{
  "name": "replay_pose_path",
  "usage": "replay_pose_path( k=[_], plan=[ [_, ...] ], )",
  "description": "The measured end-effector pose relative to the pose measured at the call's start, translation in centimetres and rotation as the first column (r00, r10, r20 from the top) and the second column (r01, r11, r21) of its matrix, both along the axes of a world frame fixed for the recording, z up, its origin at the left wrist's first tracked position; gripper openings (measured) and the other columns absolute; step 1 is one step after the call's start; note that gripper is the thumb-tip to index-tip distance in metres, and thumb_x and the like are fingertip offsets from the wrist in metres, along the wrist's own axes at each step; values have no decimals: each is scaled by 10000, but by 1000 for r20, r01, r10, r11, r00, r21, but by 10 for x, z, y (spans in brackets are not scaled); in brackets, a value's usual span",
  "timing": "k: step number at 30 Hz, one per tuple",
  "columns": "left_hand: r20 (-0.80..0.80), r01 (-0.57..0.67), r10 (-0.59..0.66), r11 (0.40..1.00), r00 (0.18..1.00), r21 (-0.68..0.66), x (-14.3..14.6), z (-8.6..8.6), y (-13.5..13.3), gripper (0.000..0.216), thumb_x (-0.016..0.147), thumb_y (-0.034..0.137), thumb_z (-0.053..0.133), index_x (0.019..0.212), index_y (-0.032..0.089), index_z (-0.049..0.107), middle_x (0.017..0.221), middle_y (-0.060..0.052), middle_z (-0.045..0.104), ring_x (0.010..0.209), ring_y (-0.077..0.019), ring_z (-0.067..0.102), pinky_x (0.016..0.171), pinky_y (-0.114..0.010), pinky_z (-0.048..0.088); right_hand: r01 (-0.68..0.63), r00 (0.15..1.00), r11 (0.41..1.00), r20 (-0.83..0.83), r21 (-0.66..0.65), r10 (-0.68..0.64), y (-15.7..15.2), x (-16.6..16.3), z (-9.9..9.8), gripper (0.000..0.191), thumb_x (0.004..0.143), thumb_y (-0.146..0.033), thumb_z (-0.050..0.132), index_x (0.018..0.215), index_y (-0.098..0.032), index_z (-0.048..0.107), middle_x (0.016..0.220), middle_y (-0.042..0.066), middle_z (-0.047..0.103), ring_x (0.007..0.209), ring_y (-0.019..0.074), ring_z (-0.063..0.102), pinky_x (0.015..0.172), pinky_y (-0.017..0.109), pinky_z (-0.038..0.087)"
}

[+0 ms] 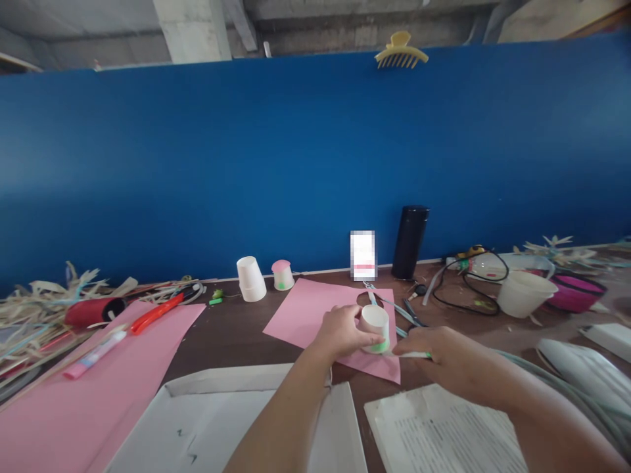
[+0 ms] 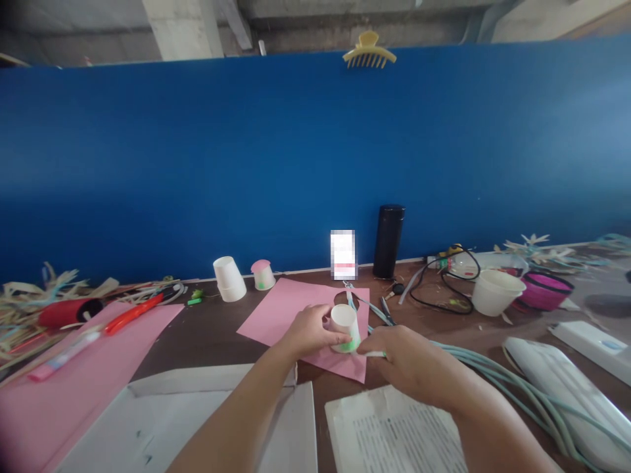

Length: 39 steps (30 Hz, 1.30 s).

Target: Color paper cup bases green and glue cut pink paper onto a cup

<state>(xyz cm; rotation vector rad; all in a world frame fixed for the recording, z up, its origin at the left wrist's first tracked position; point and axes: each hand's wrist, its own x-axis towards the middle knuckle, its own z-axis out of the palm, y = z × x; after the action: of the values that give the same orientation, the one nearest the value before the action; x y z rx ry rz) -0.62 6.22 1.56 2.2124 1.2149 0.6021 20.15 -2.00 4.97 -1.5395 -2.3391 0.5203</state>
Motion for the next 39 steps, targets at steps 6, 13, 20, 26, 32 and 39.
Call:
replay_pose_path(
  k=[6, 13, 20, 26, 32, 39],
  plan=[
    [-12, 10, -10, 1000, 1000, -21, 0, 0, 0, 563, 584, 623, 634, 988, 232, 601, 988, -66, 641, 933, -273, 551, 706, -321, 431, 24, 1000, 1000, -6, 4, -24, 4, 7, 2, 363, 739, -166, 477, 992, -312, 693, 1033, -17, 693, 963, 198, 617, 843, 286, 449],
    [-11, 5, -5, 1000, 1000, -28, 1, -1, 1, 565, 578, 643, 627, 972, 239, 598, 967, -57, 639, 910, -264, 542, 681, -315, 418, 24, 1000, 999, 5, 26, -24, 6, 11, 5, 279, 773, -224, 488, 936, -286, 706, 937, 2, 709, 867, 202, 626, 756, 277, 453],
    [-14, -8, 8, 1000, 1000, -26, 1, 1, -1, 572, 563, 667, 624, 945, 242, 597, 942, -47, 629, 894, -256, 534, 658, -309, 409, 13, 999, 999, 31, 35, -14, 8, 11, 7, 270, 789, -243, 482, 933, -280, 707, 928, 4, 709, 857, 197, 617, 746, 269, 441],
    [-14, -25, 25, 999, 1000, -27, 1, 3, -2, 537, 557, 648, 636, 906, 242, 601, 931, -43, 633, 892, -262, 539, 665, -317, 417, 32, 999, 999, 7, 17, -33, 5, 14, 14, 289, 805, -244, 451, 940, -275, 704, 925, -2, 710, 828, 189, 624, 715, 260, 453],
    [60, -58, 63, 994, 996, -88, 1, 9, -4, 555, 579, 587, 658, 1009, 240, 601, 1030, -75, 628, 930, -269, 551, 688, -328, 441, 263, 964, 944, -92, 201, -249, 10, 16, 15, 332, 848, -332, 431, 1079, -260, 657, 1124, 32, 661, 1028, 262, 591, 852, 338, 448],
    [256, -140, 139, 990, 957, -13, -11, 21, 2, 516, 681, 495, 624, 1113, 221, 552, 1099, -83, 612, 950, -233, 560, 746, -319, 447, 318, 946, 926, -134, 202, -296, 7, 10, 23, 318, 845, -357, 438, 1055, -259, 656, 1111, 29, 664, 1008, 249, 598, 831, 314, 447]
  ],
)
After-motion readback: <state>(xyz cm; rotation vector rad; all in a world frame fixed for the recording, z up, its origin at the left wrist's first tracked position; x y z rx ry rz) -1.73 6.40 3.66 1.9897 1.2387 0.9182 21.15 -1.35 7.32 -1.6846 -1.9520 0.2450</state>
